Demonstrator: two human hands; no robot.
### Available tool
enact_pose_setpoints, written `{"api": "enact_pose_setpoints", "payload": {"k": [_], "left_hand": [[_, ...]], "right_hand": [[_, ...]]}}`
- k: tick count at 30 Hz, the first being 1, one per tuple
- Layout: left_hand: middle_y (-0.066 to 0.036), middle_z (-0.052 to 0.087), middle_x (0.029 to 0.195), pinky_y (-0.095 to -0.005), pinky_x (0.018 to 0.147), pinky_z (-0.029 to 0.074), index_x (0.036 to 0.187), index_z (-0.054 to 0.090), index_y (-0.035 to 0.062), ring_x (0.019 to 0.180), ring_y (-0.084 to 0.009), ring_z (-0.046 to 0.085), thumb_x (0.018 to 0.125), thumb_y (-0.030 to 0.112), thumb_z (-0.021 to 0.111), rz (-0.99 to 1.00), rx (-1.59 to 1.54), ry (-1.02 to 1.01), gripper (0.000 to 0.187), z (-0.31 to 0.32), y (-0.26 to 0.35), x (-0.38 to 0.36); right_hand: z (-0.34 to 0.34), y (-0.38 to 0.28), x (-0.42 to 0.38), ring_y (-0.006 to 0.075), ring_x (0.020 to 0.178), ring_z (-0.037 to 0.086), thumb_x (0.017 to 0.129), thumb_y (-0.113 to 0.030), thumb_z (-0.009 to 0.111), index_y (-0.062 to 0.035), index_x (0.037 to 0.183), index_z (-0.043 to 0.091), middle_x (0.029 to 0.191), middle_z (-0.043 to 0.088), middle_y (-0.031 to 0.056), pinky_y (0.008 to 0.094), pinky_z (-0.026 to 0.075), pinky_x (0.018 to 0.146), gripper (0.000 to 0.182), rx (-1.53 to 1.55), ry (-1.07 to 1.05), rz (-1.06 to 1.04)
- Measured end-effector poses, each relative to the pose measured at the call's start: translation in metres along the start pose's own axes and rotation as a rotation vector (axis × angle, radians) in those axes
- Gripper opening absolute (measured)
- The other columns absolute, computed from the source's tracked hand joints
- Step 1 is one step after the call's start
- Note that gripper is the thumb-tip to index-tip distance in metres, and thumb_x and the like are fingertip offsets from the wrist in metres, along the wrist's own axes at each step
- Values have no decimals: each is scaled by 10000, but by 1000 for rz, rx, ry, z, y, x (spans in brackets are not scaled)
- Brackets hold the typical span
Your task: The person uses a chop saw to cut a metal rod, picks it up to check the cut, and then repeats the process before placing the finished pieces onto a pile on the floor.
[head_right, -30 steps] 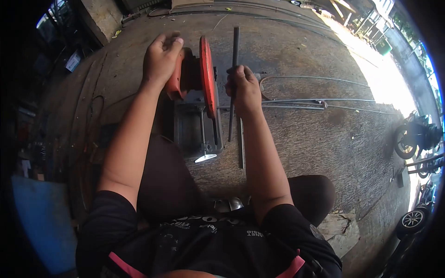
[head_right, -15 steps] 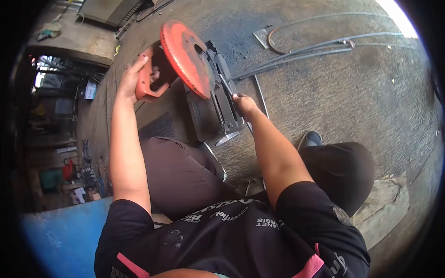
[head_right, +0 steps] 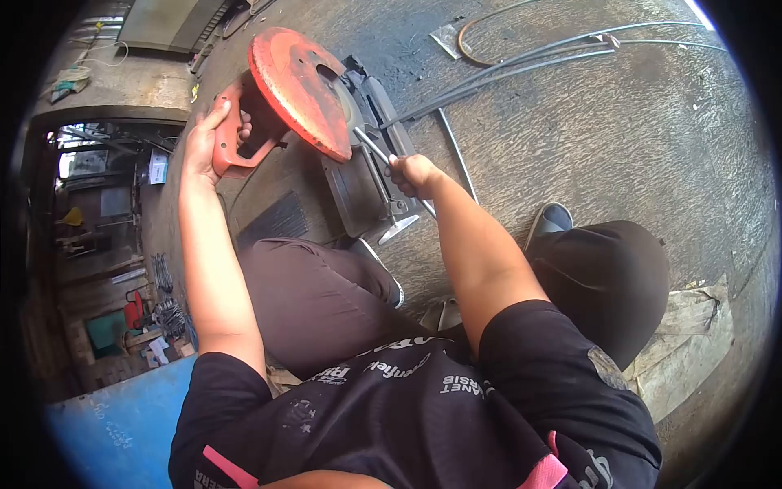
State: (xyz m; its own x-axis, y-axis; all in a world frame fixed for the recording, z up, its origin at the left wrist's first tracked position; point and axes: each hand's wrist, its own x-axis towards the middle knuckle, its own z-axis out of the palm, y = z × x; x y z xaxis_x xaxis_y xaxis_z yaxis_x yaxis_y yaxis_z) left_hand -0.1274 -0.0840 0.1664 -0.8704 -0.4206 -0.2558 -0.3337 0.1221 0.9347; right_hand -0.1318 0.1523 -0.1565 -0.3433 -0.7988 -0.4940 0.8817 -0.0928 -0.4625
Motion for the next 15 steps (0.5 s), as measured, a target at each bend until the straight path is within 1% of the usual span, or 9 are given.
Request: {"api": "enact_pose_setpoints", "payload": {"k": [4,6,10,12,15], "left_hand": [[-190,614,893,-343,606,565,1246,263,-29,704,-239,641,878,143,647,27,1,-9,559,3,1,-3],[-191,609,901,-344,605,563,1254,259,-14,719,-242,641,880,139,640,19,-3,-8,555,2,0,-1],[-188,608,903,-340,603,561,1239,289,-10,716,-241,639,881,144,638,38,-17,2,522,4,-2,0],[-184,607,907,-335,603,559,1216,331,-6,722,-238,638,881,153,640,31,-10,8,483,4,-1,-1],[-181,608,909,-329,605,558,1199,359,-5,734,-234,638,881,161,639,21,10,10,455,4,0,0]], "right_hand": [[1,-2,-1,91,448,278,979,-382,480,-97,843,546,591,379,-31,263,214,421,322,20,-4,47],[0,-3,-2,91,467,276,992,-414,446,-122,807,517,597,374,-36,254,219,439,353,-17,-33,76],[-1,-4,0,97,476,287,987,-411,463,-113,812,522,596,368,-34,256,231,445,350,-40,2,68],[-3,-5,2,111,483,300,971,-381,503,-71,872,555,617,390,-19,279,248,453,329,-27,21,74],[-5,-4,5,111,490,307,969,-372,510,-71,893,552,625,393,-18,283,256,457,313,-70,10,51]]}}
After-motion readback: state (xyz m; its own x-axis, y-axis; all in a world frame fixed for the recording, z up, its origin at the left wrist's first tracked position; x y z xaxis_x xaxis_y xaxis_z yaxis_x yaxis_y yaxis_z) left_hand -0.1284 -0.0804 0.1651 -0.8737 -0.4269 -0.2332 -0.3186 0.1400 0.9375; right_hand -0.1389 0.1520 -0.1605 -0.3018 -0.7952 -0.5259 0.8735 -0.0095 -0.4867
